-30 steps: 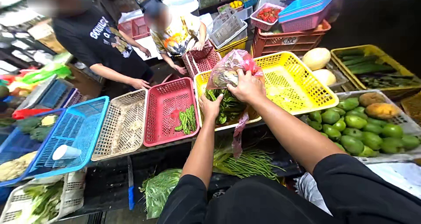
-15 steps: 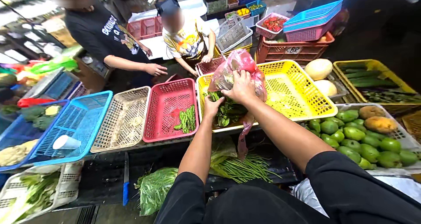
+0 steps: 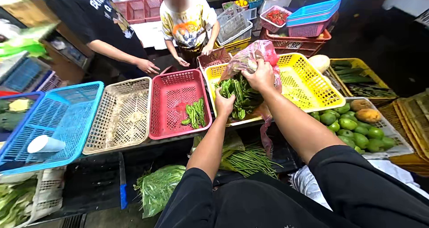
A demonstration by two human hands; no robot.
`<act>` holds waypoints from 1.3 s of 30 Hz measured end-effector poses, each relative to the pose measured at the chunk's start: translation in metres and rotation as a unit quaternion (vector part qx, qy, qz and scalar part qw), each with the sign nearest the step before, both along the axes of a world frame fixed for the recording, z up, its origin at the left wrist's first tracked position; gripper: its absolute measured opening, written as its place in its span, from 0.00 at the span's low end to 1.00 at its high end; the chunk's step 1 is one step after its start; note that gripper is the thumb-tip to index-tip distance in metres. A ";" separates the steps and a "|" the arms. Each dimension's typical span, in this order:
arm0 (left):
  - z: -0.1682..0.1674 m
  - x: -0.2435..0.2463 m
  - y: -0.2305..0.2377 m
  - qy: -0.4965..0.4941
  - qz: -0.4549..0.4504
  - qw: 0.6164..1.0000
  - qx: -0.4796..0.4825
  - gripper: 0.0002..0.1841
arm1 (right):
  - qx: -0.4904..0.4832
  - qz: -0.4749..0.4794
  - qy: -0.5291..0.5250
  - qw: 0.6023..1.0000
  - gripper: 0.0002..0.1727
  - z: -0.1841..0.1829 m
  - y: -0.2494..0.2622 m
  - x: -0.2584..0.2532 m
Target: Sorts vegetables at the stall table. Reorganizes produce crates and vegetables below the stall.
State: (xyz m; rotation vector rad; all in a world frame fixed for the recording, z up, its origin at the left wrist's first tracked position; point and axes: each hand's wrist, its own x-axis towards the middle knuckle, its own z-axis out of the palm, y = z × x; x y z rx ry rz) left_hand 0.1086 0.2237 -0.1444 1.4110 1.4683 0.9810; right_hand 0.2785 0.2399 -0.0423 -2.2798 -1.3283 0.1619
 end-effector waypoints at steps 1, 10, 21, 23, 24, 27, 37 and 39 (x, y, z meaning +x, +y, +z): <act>0.005 -0.006 -0.008 -0.003 0.004 1.000 -0.006 0.43 | 0.001 -0.005 0.003 1.000 0.49 -0.001 0.000 0.000; 0.071 -0.075 0.018 -0.169 0.093 0.973 0.126 0.35 | 0.016 -0.017 -0.010 1.000 0.51 -0.006 -0.008 -0.004; 0.059 -0.258 0.089 0.192 -0.022 0.978 -0.082 0.49 | 0.027 -0.018 -0.052 0.998 0.53 -0.017 -0.010 -0.012; 0.036 -0.264 0.081 0.208 -0.111 0.960 -0.151 0.47 | 0.031 -0.017 -0.046 0.998 0.52 -0.015 -0.011 -0.013; 0.031 -0.269 0.077 0.218 -0.139 0.950 -0.177 0.44 | 0.035 -0.014 -0.042 0.998 0.52 -0.014 -0.012 -0.013; 0.021 -0.294 0.071 0.269 -0.141 0.936 -0.181 0.31 | 0.042 -0.015 -0.051 0.998 0.51 -0.016 -0.014 -0.013; -0.001 -0.289 0.041 0.393 -0.146 0.884 -0.207 0.45 | 0.041 -0.024 -0.060 0.997 0.51 -0.019 -0.012 -0.013; 0.003 -0.286 0.030 0.433 -0.150 0.879 -0.134 0.43 | 0.041 -0.024 -0.060 0.997 0.51 -0.020 -0.013 -0.014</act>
